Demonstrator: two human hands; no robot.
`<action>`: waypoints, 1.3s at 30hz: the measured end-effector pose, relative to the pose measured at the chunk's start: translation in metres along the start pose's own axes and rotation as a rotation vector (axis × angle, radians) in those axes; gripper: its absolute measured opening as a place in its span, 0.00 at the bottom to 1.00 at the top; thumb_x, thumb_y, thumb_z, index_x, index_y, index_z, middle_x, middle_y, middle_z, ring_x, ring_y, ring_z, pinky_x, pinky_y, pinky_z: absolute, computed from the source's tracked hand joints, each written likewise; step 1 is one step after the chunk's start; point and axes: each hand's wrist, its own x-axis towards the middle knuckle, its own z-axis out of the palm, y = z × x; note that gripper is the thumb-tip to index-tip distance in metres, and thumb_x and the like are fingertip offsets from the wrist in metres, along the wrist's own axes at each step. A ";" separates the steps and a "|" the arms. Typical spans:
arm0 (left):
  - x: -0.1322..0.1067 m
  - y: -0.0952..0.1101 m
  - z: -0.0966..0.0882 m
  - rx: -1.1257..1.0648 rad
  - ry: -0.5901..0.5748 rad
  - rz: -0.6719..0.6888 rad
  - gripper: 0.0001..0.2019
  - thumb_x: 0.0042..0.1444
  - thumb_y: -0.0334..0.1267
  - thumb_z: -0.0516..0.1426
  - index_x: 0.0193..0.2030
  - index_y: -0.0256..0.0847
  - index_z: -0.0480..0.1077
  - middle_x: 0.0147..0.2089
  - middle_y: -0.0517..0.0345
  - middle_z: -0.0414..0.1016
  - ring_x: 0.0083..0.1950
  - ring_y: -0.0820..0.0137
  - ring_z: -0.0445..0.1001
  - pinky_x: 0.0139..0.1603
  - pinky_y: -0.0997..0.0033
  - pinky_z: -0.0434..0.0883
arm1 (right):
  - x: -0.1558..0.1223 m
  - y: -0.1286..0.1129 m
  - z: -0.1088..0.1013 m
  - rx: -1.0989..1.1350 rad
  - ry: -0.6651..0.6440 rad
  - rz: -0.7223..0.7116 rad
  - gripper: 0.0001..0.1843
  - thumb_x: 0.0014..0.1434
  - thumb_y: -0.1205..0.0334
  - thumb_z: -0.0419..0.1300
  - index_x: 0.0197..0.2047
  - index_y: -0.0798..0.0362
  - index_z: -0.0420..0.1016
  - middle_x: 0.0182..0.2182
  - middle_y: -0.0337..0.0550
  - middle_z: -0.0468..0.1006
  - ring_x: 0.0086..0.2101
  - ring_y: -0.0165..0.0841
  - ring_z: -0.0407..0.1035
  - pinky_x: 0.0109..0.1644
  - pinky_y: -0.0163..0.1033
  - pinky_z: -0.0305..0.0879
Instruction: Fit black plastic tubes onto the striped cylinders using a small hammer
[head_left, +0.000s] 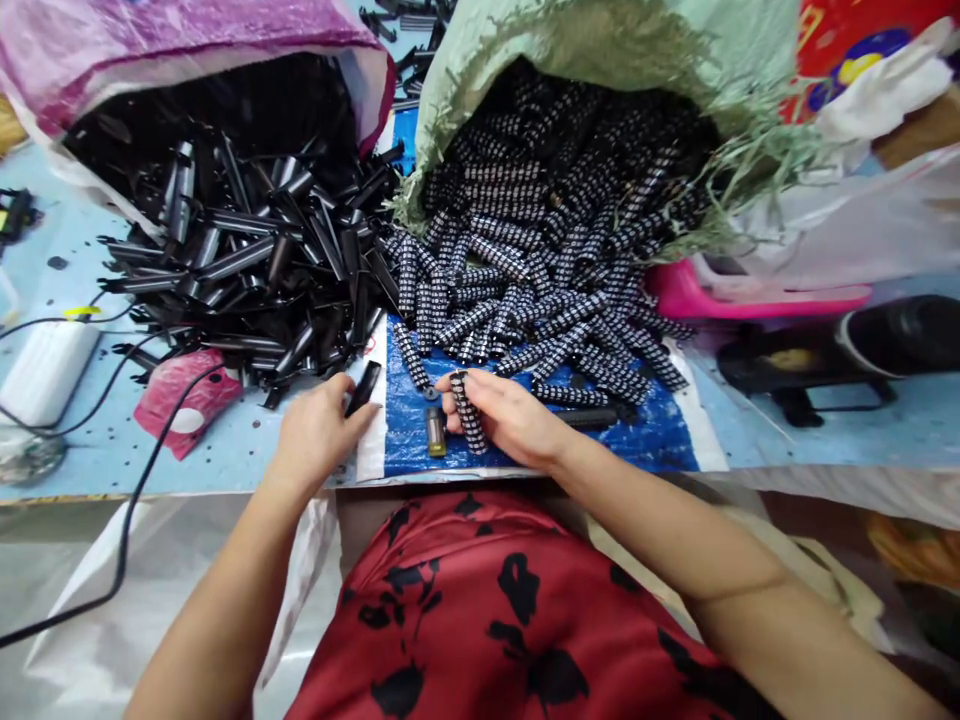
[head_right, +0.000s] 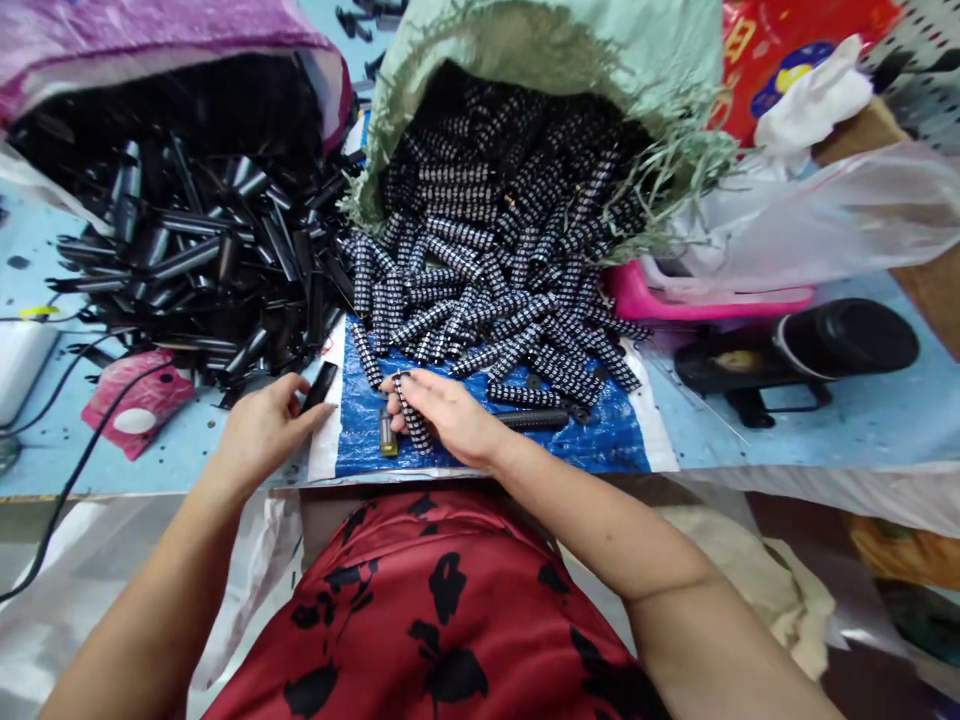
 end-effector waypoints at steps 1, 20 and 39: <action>0.002 0.002 0.003 0.008 0.027 0.014 0.13 0.64 0.50 0.56 0.42 0.43 0.70 0.37 0.51 0.79 0.38 0.57 0.77 0.35 0.65 0.59 | 0.001 0.003 0.005 0.149 0.029 0.080 0.27 0.66 0.37 0.60 0.48 0.55 0.74 0.34 0.40 0.75 0.29 0.27 0.70 0.34 0.35 0.70; -0.048 0.094 0.035 -1.366 0.186 0.113 0.13 0.54 0.43 0.70 0.42 0.40 0.78 0.36 0.59 0.79 0.35 0.72 0.74 0.39 0.73 0.72 | 0.003 0.016 0.037 0.187 0.194 -0.144 0.31 0.70 0.34 0.52 0.56 0.52 0.76 0.53 0.52 0.79 0.50 0.38 0.76 0.53 0.44 0.76; -0.062 0.082 0.037 -1.498 0.102 0.019 0.18 0.64 0.55 0.63 0.49 0.44 0.80 0.47 0.57 0.82 0.47 0.70 0.77 0.53 0.72 0.74 | -0.023 0.014 0.004 -1.145 0.134 -1.134 0.58 0.60 0.40 0.69 0.79 0.62 0.47 0.64 0.67 0.72 0.67 0.50 0.66 0.67 0.55 0.71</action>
